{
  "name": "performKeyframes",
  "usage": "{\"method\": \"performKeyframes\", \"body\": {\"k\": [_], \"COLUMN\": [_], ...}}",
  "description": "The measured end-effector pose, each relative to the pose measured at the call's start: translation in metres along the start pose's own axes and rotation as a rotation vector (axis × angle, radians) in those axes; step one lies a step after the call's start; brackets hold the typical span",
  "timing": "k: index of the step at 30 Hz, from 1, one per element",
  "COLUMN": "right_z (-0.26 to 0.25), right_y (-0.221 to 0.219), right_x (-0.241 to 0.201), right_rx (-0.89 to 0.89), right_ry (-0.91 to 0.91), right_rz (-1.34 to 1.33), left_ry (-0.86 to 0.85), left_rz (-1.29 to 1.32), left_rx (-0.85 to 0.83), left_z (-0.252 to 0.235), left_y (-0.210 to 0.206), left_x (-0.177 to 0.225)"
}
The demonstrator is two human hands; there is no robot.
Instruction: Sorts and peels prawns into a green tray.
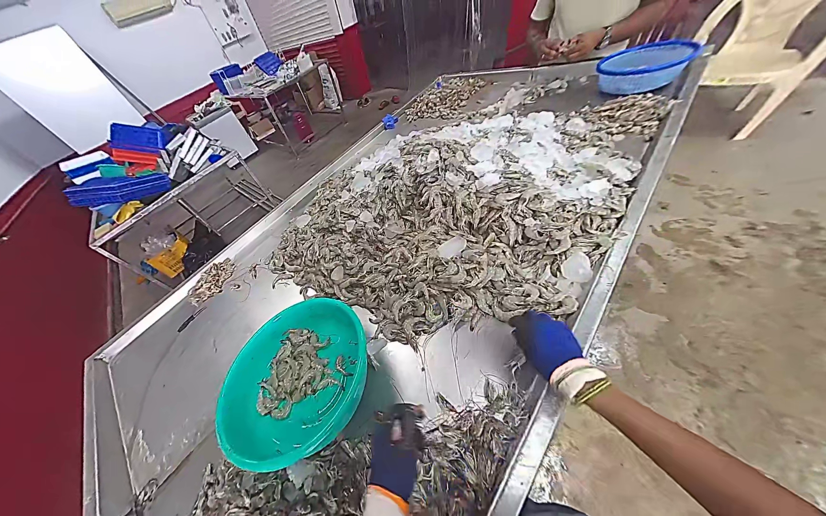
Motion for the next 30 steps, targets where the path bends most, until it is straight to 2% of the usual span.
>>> {"method": "performKeyframes", "body": {"k": [3, 5, 7, 8, 9, 11, 13, 14, 16, 17, 18, 19, 21, 25, 27, 28, 29, 30], "right_z": [-0.029, -0.034, -0.023, -0.015, -0.01, 0.0, 0.014, 0.022, 0.041, 0.052, 0.065, 0.078, 0.095, 0.104, 0.107, 0.103, 0.103, 0.104], "right_y": [0.001, -0.02, -0.045, -0.056, -0.065, -0.074, -0.071, -0.067, -0.062, -0.061, -0.059, -0.059, -0.065, -0.081, -0.08, -0.083, -0.079, -0.075], "right_x": [0.025, 0.006, -0.029, -0.048, -0.062, -0.079, -0.085, -0.089, -0.101, -0.108, -0.117, -0.124, -0.123, -0.094, -0.091, -0.089, -0.092, -0.093], "right_rx": [0.036, 0.018, -0.06, -0.109, -0.151, -0.194, -0.121, -0.048, 0.043, 0.027, -0.079, -0.26, -0.534, -0.769, -0.891, -0.93, -0.955, -0.936], "right_ry": [-0.093, -0.08, -0.065, -0.031, 0.009, 0.102, 0.236, 0.329, 0.493, 0.537, 0.523, 0.455, 0.351, 0.254, 0.344, 0.438, 0.401, 0.275], "right_rz": [0.017, 0.001, 0.032, 0.068, 0.106, 0.163, 0.175, 0.139, 0.085, 0.111, 0.16, 0.205, 0.163, -0.403, -0.457, -0.417, -0.413, -0.49], "left_ry": [-0.07, 0.022, 0.194, 0.216, 0.125, -0.203, -0.441, -0.506, -0.52, -0.507, -0.492, -0.473, -0.495, -0.628, -0.671, -0.646, -0.578, -0.435], "left_rz": [-0.12, -0.377, -0.629, -0.681, -0.663, -0.494, -0.288, -0.228, -0.236, -0.278, -0.321, -0.383, -0.5, -0.592, -0.605, -0.637, -0.67, -0.699], "left_rx": [0.345, 0.421, 0.443, 0.469, 0.526, 0.586, 0.465, 0.363, 0.217, 0.172, 0.121, 0.064, 0.014, -0.087, -0.159, -0.191, -0.225, -0.288], "left_z": [-0.031, -0.06, -0.083, -0.086, -0.082, -0.06, -0.033, -0.024, -0.011, -0.006, -0.002, 0.0, 0.003, 0.007, 0.005, 0.003, 0.002, 0.001], "left_y": [0.076, 0.126, 0.15, 0.154, 0.151, 0.123, 0.074, 0.05, 0.01, -0.008, -0.023, -0.035, -0.051, -0.054, -0.055, -0.055, -0.054, -0.053], "left_x": [-0.003, -0.003, -0.014, -0.016, -0.013, 0.002, 0.016, 0.018, 0.017, 0.016, 0.016, 0.015, 0.01, -0.005, -0.013, -0.013, -0.012, -0.009]}}
Point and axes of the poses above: each hand's wrist, its own z-axis away from the middle knuckle, its own y-axis out of the back of the hand, x = y × z, the point moved 4 cm from there along -z, towards the middle knuckle, and after that the axes turned 7 degrees about -z, right-handed, at the moved point
